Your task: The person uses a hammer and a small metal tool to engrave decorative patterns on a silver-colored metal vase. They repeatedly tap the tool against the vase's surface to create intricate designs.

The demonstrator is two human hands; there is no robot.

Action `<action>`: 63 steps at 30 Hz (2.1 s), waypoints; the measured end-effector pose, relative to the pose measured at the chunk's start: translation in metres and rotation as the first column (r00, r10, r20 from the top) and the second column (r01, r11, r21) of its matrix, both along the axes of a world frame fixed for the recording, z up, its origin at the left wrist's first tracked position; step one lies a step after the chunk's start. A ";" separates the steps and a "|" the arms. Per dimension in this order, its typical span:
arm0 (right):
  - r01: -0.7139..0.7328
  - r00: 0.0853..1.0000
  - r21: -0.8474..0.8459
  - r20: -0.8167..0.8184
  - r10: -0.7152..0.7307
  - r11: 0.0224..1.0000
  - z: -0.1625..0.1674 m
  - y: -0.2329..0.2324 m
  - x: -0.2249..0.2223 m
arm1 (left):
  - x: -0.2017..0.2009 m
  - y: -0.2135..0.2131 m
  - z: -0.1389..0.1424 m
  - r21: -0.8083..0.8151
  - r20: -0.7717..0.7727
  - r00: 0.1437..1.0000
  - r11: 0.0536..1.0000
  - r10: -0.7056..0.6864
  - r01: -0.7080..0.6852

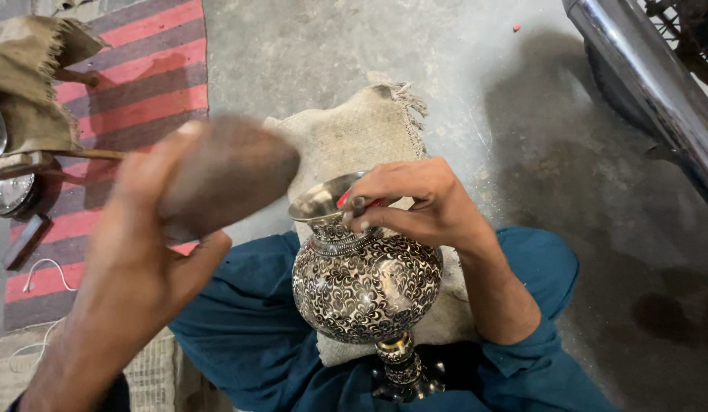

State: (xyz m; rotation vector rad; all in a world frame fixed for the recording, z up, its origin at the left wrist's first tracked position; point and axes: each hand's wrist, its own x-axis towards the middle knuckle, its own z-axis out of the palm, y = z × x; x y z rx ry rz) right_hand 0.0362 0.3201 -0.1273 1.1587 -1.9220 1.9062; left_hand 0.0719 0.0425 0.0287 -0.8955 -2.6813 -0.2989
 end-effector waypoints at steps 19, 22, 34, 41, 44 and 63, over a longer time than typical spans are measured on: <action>0.661 0.519 0.113 0.646 -0.561 0.742 -0.126 0.070 0.118 | 0.083 -0.158 -0.245 0.149 0.799 0.582 0.887 0.152 -0.437; 0.712 0.427 0.259 0.579 -0.695 0.653 -0.145 0.063 0.174 | 0.117 -0.154 -0.282 -0.237 0.883 0.290 0.885 0.368 -0.401; 0.443 0.503 0.657 0.381 -0.776 0.610 -0.153 -0.019 0.306 | 0.076 -0.099 -0.156 0.177 0.279 0.947 0.961 0.160 -0.214; 0.585 0.637 0.454 0.256 -0.728 0.672 -0.140 -0.078 0.308 | 0.040 -0.049 -0.101 0.551 -0.072 0.969 0.801 -0.235 0.235; 0.628 0.659 0.474 0.099 -0.745 0.618 -0.135 -0.088 0.309 | 0.014 -0.030 -0.117 0.683 0.223 0.895 0.717 -0.387 0.140; 0.844 0.525 0.257 -0.211 -0.825 0.471 -0.101 -0.060 0.300 | -0.058 -0.017 -0.127 0.898 0.365 0.730 0.425 -0.578 -0.112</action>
